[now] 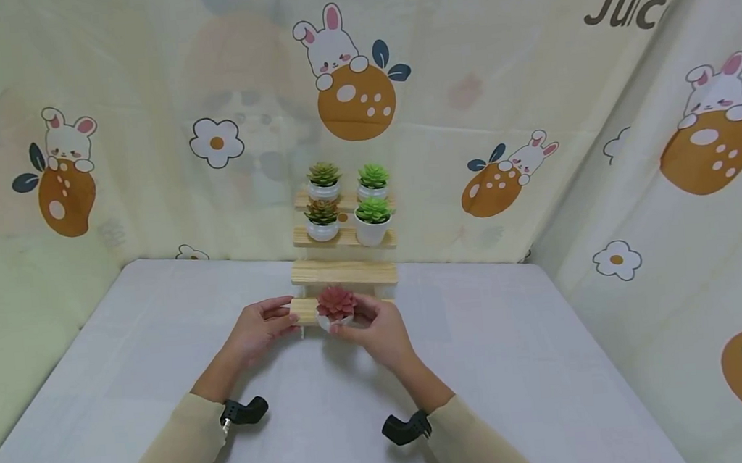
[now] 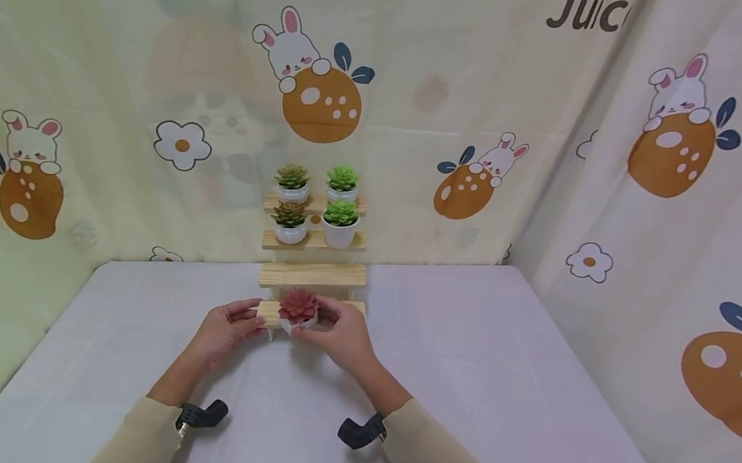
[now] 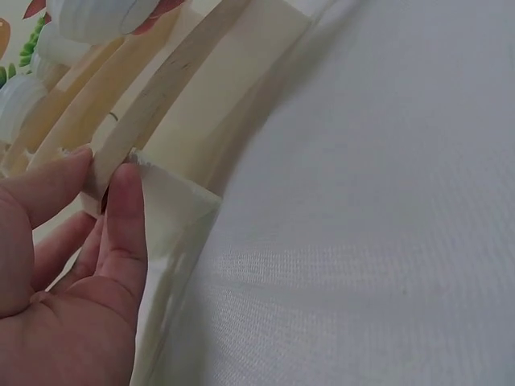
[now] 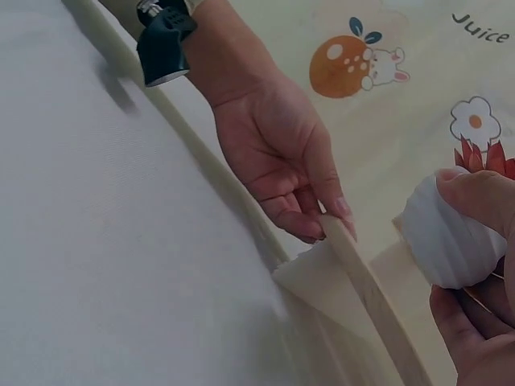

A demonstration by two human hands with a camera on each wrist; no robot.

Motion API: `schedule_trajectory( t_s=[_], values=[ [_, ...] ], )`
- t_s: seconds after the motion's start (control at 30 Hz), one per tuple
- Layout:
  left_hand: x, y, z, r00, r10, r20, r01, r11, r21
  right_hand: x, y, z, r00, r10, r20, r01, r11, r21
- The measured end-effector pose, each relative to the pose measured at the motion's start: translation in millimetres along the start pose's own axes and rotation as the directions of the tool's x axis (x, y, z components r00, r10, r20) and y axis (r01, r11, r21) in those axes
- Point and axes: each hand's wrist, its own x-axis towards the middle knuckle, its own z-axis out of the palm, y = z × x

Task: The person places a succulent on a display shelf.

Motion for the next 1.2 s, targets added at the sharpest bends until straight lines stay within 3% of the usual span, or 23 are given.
schedule_trajectory(
  t_s=[0.5,0.77,1.2],
  values=[
    [0.2,-1.1,-0.9,1.000,-0.003,0.014,0.003,1.000,0.019,33,-10,3,0.999,-0.017,-0.033,0.016,1.000,-0.023],
    [-0.8,-1.2,-1.5,1.000,0.004,0.028,-0.003,0.999,-0.037,49,-23,8,1.000,-0.011,-0.028,0.011,1.000,-0.002],
    [-0.6,0.5,-2.4,0.999,-0.027,0.023,0.028,0.998,-0.053,72,-27,8,1.000,0.004,-0.028,-0.005,0.998,-0.067]
  ],
)
